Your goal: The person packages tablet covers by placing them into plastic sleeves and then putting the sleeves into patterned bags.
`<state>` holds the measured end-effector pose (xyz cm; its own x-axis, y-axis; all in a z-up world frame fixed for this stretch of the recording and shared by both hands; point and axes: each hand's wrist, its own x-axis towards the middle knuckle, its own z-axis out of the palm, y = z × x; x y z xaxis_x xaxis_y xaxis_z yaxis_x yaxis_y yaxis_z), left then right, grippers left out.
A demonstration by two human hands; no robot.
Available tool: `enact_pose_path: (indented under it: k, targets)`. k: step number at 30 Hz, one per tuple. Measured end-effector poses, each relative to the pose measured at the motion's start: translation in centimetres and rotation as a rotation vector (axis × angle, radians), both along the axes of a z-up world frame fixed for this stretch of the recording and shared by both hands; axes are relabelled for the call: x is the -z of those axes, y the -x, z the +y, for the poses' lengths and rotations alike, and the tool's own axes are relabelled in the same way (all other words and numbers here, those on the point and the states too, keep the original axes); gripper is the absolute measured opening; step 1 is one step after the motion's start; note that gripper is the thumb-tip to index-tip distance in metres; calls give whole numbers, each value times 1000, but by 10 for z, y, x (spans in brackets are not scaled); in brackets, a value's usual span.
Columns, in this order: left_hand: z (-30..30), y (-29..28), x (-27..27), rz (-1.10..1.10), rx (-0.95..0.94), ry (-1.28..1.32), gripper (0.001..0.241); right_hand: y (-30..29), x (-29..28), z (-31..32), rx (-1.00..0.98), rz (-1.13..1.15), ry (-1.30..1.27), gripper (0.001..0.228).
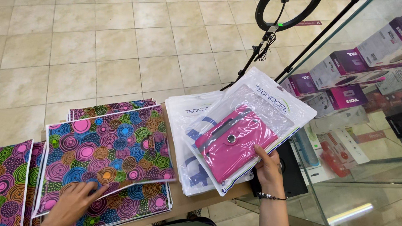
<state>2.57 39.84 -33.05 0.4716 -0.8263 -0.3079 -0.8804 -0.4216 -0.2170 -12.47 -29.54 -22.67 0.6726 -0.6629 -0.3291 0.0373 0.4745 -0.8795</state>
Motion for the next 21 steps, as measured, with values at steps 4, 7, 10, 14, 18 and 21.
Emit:
enact_pose_path:
  k: [4,7,10,14,18,21]
  targets:
    - [26,-5,4,131,-78,-108,97,-6,-4,8,-5,27,0,46]
    - [42,-10,-1,102,-75,-122,96,-8,-3,10,-26,19,3,45]
    - [55,-13,-3,1,-54,-83,105,-10,1,11,-21,11,6,46]
    - [65,-11,9,120,-137,-18,108,-9,2,13,-15,36,28,44]
    - [15,-9,-37,366,-407,-391,129,-7,9,14,5,85,29,45]
    - [-44,3,-45,318,-568,-191,114,-10,0,21,-77,10,18,45]
